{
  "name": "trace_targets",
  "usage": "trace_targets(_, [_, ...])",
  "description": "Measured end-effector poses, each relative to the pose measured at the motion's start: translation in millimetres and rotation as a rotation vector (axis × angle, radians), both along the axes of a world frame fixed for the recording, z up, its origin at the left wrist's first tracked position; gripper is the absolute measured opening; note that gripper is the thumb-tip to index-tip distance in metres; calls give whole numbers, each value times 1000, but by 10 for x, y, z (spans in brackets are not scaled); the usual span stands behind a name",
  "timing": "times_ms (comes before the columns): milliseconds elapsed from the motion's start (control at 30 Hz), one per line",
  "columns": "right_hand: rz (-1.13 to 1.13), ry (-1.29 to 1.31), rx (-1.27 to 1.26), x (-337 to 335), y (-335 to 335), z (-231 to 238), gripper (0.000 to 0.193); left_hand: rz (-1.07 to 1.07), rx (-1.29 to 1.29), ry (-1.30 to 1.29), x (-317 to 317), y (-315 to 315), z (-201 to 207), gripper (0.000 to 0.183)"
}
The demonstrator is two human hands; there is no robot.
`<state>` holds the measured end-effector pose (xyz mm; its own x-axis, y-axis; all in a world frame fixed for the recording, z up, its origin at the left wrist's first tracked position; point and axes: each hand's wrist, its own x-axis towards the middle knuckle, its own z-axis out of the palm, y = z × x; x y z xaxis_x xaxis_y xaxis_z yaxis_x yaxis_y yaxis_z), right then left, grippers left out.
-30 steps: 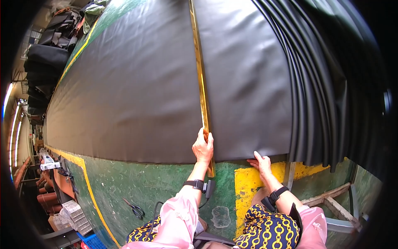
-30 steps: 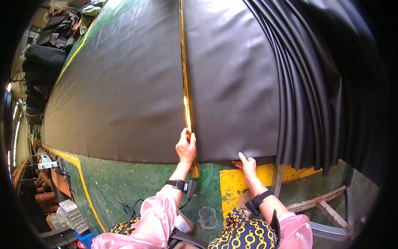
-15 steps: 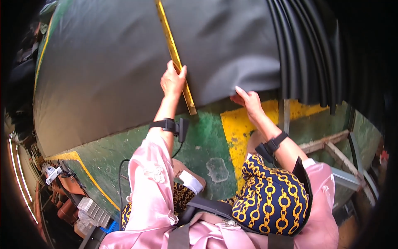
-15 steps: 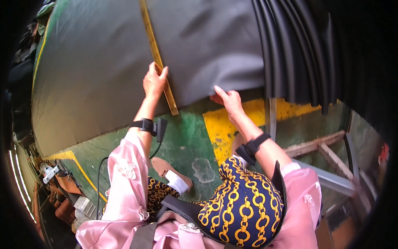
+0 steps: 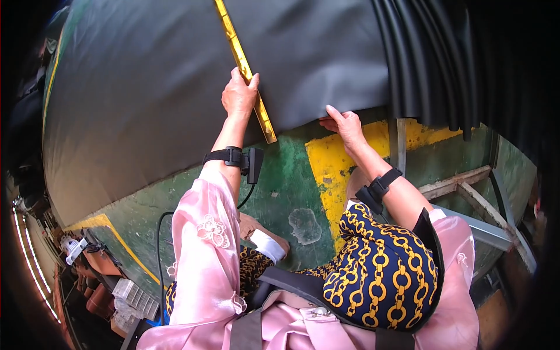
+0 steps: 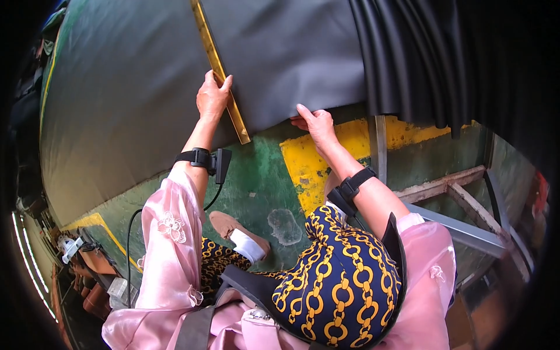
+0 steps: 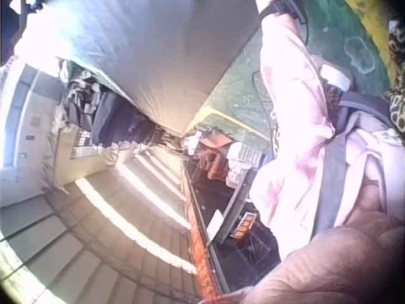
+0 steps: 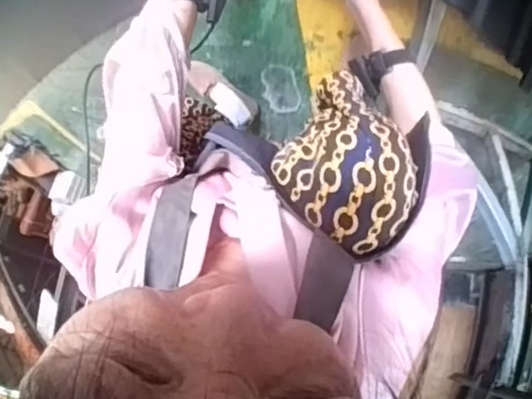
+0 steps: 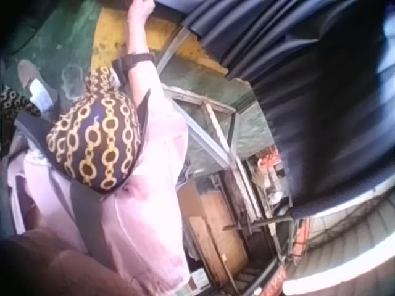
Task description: Cutting a large sheet of black material using scissors and a ruler in a shoe factory.
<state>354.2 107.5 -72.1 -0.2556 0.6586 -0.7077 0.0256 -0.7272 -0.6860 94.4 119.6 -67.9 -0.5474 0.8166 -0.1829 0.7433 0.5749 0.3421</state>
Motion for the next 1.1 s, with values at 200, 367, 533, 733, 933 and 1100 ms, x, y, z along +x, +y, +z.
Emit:
trace_targets(200, [-3,-83,-9,67,-35,-127,39,-71,-120,16,-82,16,14,42])
trace_targets(367, [-15,-70,-45,39,-9,-83,34,-18,-113,6,-167,-29,63,40])
trace_targets(533, [-2,-70,-28,48,2,-85,32,-21,-94,4,-165,-46,89,37])
trace_targets(733, [-6,-56,-37,144,-8,-126,31,-13,-89,-15,-188,-52,101,39])
trace_targets(933, [-3,-70,-82,17,-72,-122,30,-64,-147,-31,-430,-313,116,63])
trace_targets(1100, [60,-119,-84,95,24,-146,31,-364,-301,-156,-1175,-1034,1006,41])
